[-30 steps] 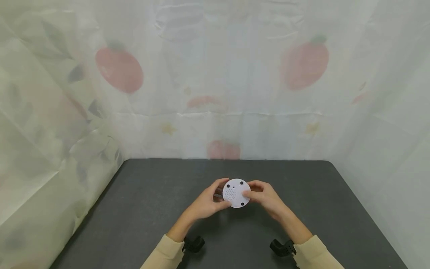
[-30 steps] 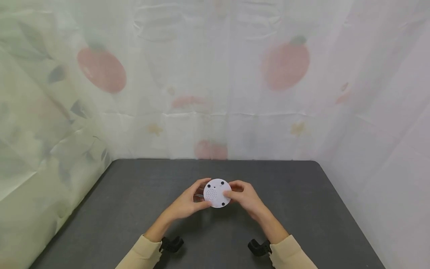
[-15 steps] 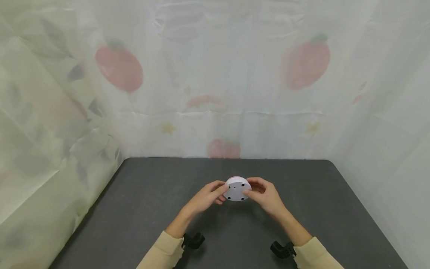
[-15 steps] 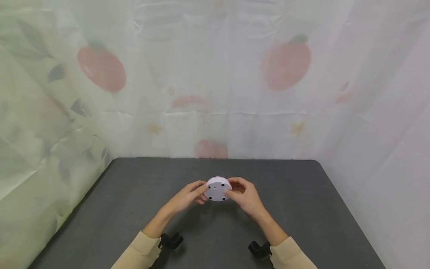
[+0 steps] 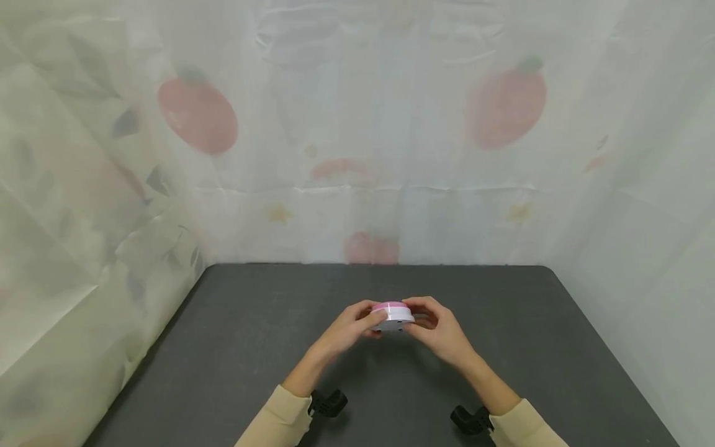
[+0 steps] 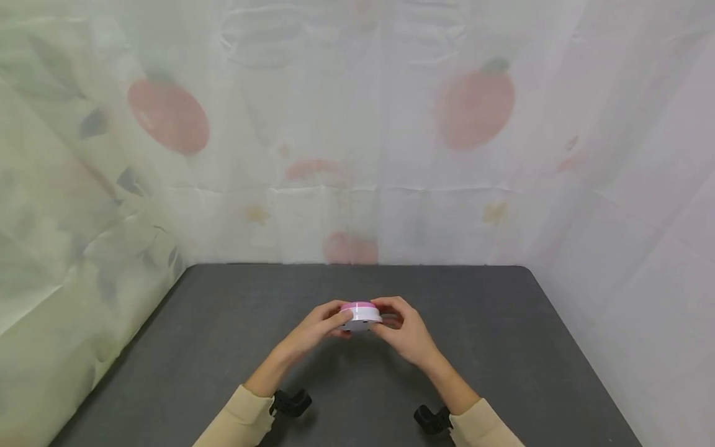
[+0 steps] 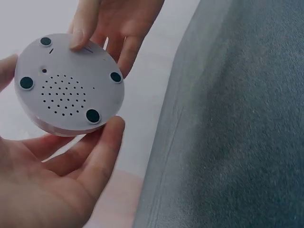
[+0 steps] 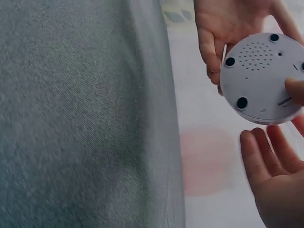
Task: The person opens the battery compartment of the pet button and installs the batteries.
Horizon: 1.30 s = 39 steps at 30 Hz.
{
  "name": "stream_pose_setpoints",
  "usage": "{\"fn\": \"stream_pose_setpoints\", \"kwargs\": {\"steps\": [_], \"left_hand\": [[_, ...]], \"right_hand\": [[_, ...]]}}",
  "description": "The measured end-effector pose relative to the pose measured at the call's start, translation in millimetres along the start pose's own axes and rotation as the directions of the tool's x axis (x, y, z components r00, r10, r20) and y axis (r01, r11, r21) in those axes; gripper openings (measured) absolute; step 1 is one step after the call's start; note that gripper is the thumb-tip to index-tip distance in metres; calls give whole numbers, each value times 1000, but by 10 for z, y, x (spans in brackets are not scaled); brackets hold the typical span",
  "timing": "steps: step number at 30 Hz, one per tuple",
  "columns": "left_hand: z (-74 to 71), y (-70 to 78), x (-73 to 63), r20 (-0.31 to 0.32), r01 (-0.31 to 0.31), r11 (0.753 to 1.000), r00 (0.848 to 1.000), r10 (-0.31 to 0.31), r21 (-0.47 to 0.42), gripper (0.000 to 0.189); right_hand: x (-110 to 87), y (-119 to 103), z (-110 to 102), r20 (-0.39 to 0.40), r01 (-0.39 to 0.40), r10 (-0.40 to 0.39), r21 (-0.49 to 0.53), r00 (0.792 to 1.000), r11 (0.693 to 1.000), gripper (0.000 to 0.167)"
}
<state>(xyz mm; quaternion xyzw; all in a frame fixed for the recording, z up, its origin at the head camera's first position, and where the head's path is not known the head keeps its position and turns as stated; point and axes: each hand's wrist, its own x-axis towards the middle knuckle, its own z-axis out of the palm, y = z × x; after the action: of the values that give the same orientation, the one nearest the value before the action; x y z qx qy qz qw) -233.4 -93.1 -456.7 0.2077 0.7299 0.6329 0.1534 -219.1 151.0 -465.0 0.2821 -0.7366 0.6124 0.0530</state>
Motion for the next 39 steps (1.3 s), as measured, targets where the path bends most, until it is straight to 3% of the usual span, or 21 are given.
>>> {"fn": "stream_pose_setpoints", "kwargs": {"steps": [11, 17, 20, 23, 29, 39], "left_hand": [[4, -47, -3, -51, -82, 985, 995, 91, 150, 48], [9, -87, 27, -25, -139, 976, 989, 145, 165, 57], [17, -100, 38, -17, -158, 970, 986, 163, 185, 62], [22, -104, 50, -21, -167, 966, 984, 174, 199, 64], [21, -140, 132, -32, -189, 953, 979, 203, 237, 73], [5, -249, 319, -63, -115, 953, 988, 137, 280, 78]], "right_hand": [[-4, -81, -106, 103, -116, 111, 40, 988, 992, 41], [29, -110, -102, 110, -277, 269, 65, 957, 959, 50], [40, -107, -110, 135, -317, 307, 56, 942, 947, 58], [58, -90, -117, 144, -312, 305, 21, 941, 950, 64], [120, -49, -118, 96, -242, 255, -125, 962, 962, 67], [220, 207, -131, 60, -233, 249, -200, 967, 952, 69]]}}
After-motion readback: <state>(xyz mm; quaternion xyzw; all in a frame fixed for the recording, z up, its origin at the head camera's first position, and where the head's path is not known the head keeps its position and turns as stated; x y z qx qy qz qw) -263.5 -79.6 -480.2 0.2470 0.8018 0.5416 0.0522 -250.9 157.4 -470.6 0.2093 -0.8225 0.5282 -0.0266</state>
